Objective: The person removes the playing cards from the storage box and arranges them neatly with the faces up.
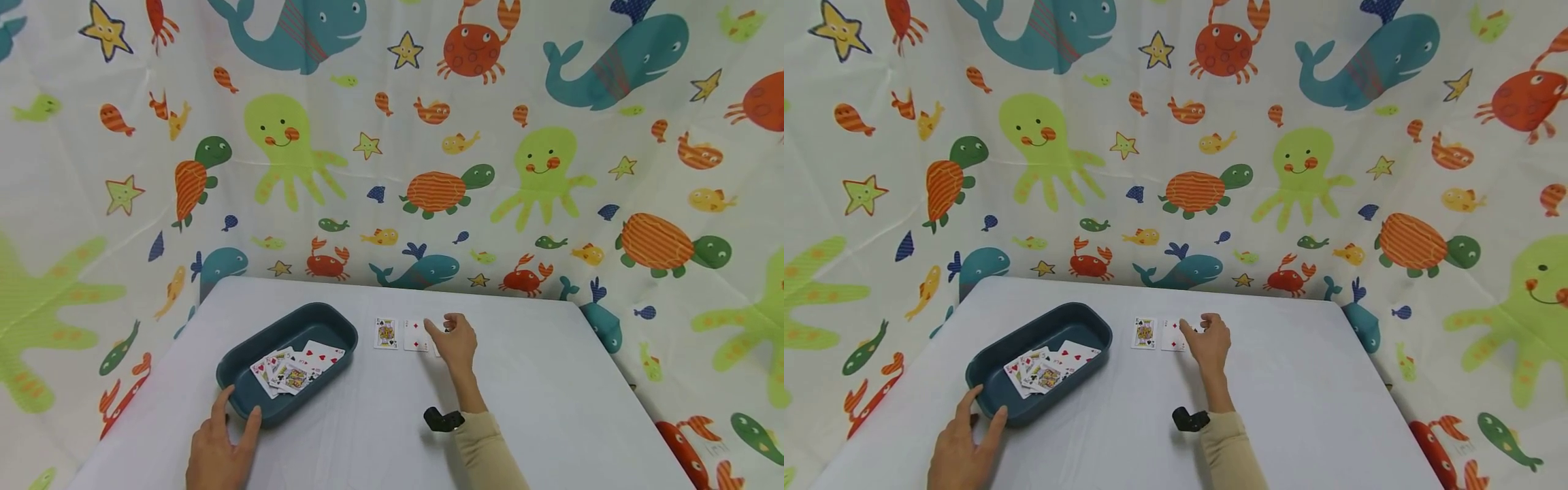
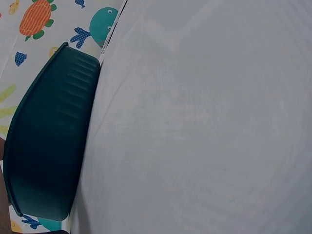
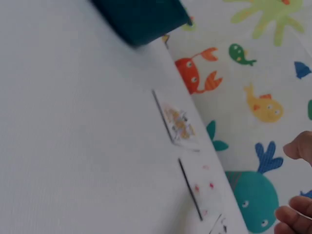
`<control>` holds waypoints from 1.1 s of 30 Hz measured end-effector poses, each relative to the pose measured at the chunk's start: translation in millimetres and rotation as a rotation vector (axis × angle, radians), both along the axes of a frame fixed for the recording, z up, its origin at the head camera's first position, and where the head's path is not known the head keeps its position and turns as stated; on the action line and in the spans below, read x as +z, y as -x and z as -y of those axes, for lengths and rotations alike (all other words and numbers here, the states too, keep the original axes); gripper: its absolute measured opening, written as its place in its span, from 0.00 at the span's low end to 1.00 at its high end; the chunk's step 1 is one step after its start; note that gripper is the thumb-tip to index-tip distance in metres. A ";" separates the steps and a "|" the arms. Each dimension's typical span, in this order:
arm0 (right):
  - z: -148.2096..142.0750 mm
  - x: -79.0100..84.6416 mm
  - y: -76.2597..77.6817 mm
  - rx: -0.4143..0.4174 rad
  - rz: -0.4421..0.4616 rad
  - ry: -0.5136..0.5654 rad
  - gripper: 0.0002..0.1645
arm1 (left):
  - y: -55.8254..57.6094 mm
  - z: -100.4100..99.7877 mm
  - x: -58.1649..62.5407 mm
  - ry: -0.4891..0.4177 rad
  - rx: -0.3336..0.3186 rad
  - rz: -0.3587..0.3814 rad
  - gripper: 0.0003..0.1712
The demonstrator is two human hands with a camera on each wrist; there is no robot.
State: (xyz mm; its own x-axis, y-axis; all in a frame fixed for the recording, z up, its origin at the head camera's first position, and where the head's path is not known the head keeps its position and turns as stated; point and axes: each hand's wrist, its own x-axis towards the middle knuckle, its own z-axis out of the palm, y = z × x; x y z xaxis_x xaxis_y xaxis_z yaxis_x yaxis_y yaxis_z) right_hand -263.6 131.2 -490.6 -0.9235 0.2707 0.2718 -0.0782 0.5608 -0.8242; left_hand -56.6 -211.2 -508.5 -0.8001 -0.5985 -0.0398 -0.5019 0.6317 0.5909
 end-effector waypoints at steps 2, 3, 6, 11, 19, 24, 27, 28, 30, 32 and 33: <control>5.7 8.8 -4.6 0.013 -0.006 0.071 0.32 | 0.4 0.4 0.0 -0.006 -0.001 0.006 0.43; 8.6 12.8 -6.8 0.021 -0.003 0.099 0.33 | 0.6 0.5 -0.2 -0.009 0.000 0.008 0.43; 16.1 22.4 -12.4 0.053 -0.007 0.154 0.33 | 1.1 0.5 -0.5 -0.017 0.000 0.013 0.44; 29.8 30.4 -19.2 0.127 -0.068 0.201 0.32 | 1.1 0.5 -1.2 -0.020 0.001 0.019 0.44; 55.1 34.7 -29.8 0.293 -0.170 0.226 0.30 | 1.2 0.7 -0.8 -0.018 -0.002 0.019 0.44; 72.6 36.9 -37.4 0.405 -0.203 0.206 0.33 | 0.6 0.3 -0.1 -0.012 -0.004 0.013 0.44; 83.5 38.2 -42.3 0.467 -0.201 0.201 0.34 | 0.7 0.5 -0.9 -0.009 -0.004 0.006 0.44; 87.1 38.5 -43.9 0.486 -0.198 0.198 0.34 | 0.8 0.6 -1.2 -0.009 -0.004 0.005 0.44; 94.2 39.2 -47.6 0.520 -0.180 0.194 0.36 | 0.9 0.6 -1.8 -0.010 -0.005 0.003 0.44; 101.1 39.6 -51.1 0.547 -0.159 0.177 0.38 | 0.8 0.6 -2.3 -0.010 -0.008 0.001 0.44; 104.4 39.6 -52.8 0.560 -0.149 0.168 0.39 | 0.7 0.6 -2.4 -0.009 -0.008 0.000 0.44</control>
State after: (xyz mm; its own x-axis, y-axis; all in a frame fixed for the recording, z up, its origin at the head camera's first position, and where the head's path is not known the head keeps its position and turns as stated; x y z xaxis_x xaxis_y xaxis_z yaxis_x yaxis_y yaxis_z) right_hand -210.8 26.8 -451.0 -0.8934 -0.1950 0.4047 -0.4452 0.2642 -0.8556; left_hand -57.3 -211.8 -510.9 -0.8049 -0.5916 -0.0454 -0.4969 0.6302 0.5966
